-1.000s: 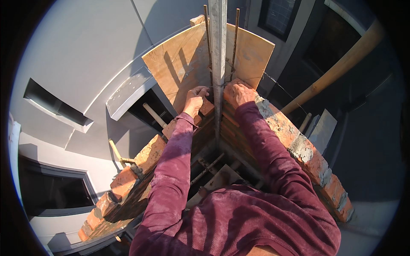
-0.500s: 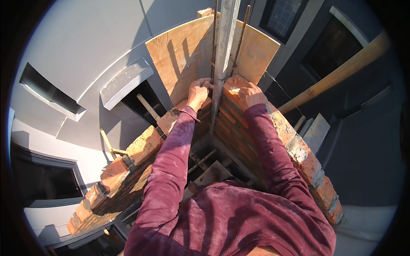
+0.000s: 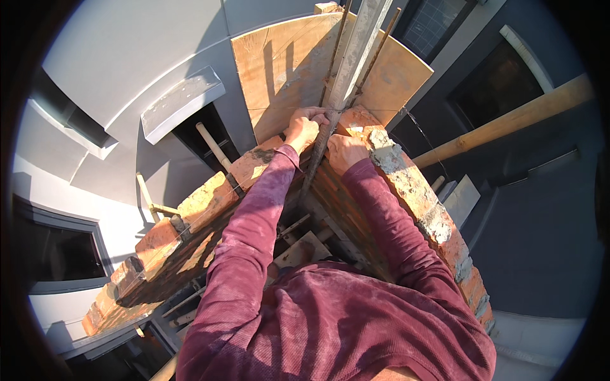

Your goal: The person scoops mortar from a bucket using a trowel and applies it to a brick before placing it onto a partially built wall. They tap the brick into position, scrape away excess mortar, and use a string line to ensure the bricks are aligned correctly.

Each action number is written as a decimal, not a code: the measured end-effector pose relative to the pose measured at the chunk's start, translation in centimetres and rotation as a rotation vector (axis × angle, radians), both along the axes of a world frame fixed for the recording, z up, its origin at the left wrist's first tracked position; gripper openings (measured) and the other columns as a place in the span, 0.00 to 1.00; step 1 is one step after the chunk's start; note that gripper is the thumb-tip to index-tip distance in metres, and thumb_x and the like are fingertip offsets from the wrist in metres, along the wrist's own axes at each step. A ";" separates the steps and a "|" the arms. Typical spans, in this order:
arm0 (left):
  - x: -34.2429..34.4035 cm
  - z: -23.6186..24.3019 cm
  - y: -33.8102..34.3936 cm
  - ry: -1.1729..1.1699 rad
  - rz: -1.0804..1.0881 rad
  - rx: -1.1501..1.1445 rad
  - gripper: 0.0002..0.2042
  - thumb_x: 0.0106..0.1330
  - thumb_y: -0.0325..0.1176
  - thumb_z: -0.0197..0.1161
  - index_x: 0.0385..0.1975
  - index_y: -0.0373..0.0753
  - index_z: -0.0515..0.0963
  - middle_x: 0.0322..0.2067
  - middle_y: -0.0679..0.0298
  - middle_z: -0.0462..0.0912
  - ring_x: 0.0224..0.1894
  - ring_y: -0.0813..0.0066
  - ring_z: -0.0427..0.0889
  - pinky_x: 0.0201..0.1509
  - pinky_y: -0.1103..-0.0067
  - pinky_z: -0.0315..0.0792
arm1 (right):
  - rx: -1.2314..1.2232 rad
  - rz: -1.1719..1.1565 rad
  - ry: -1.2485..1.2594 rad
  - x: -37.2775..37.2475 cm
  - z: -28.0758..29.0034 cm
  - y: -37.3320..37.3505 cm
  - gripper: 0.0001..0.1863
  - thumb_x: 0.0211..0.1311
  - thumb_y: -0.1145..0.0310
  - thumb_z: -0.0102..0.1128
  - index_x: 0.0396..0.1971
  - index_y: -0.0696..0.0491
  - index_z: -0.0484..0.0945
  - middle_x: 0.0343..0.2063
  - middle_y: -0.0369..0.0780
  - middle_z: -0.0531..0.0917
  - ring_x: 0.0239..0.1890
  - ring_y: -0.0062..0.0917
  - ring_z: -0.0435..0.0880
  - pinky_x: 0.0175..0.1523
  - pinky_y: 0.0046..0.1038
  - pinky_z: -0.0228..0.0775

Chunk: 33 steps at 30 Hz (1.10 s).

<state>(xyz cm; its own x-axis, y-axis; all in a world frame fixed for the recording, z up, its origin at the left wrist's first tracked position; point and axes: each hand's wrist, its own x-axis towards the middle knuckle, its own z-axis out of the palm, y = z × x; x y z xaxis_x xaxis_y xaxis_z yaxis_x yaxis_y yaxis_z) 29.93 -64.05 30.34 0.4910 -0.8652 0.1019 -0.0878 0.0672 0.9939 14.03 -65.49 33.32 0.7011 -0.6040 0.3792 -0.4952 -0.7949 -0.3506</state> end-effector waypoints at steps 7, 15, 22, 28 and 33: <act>0.2 -0.6 0.8 0.061 -0.116 -0.081 0.16 0.65 0.35 0.63 0.46 0.28 0.78 0.39 0.60 0.83 0.40 0.77 0.79 0.42 0.80 0.75 | 1.015 0.038 -0.475 2.7 4.8 -2.7 0.10 0.61 0.69 0.55 0.28 0.61 0.81 0.18 0.37 0.81 0.13 0.17 0.75 0.17 0.22 0.65; -1.6 2.9 1.9 -0.447 0.232 0.119 0.29 0.50 0.63 0.68 0.37 0.40 0.84 0.30 0.57 0.85 0.33 0.61 0.84 0.37 0.72 0.76 | -0.076 0.083 0.100 1.0 8.6 -5.6 0.12 0.54 0.61 0.53 0.27 0.50 0.83 0.23 0.41 0.84 0.28 0.38 0.83 0.37 0.37 0.75; -2.0 3.3 2.3 -0.434 0.244 0.236 0.32 0.49 0.68 0.65 0.39 0.42 0.84 0.31 0.61 0.86 0.35 0.63 0.85 0.39 0.72 0.76 | -0.171 0.102 0.227 -0.4 10.2 -7.4 0.10 0.49 0.56 0.61 0.22 0.47 0.82 0.23 0.39 0.82 0.32 0.38 0.83 0.36 0.38 0.75; -2.4 4.2 2.3 -0.460 0.190 0.295 0.34 0.51 0.69 0.63 0.42 0.43 0.84 0.36 0.58 0.86 0.41 0.61 0.85 0.43 0.71 0.76 | -0.324 0.189 0.548 0.3 9.5 -11.8 0.15 0.45 0.52 0.68 0.25 0.49 0.83 0.25 0.40 0.83 0.34 0.38 0.83 0.38 0.38 0.75; -2.8 4.0 2.0 -0.455 0.220 0.299 0.33 0.50 0.69 0.62 0.42 0.43 0.84 0.38 0.57 0.86 0.43 0.60 0.85 0.46 0.70 0.76 | -0.153 0.228 0.533 0.1 11.1 -11.6 0.18 0.49 0.57 0.65 0.39 0.50 0.81 0.36 0.45 0.84 0.42 0.42 0.83 0.47 0.39 0.75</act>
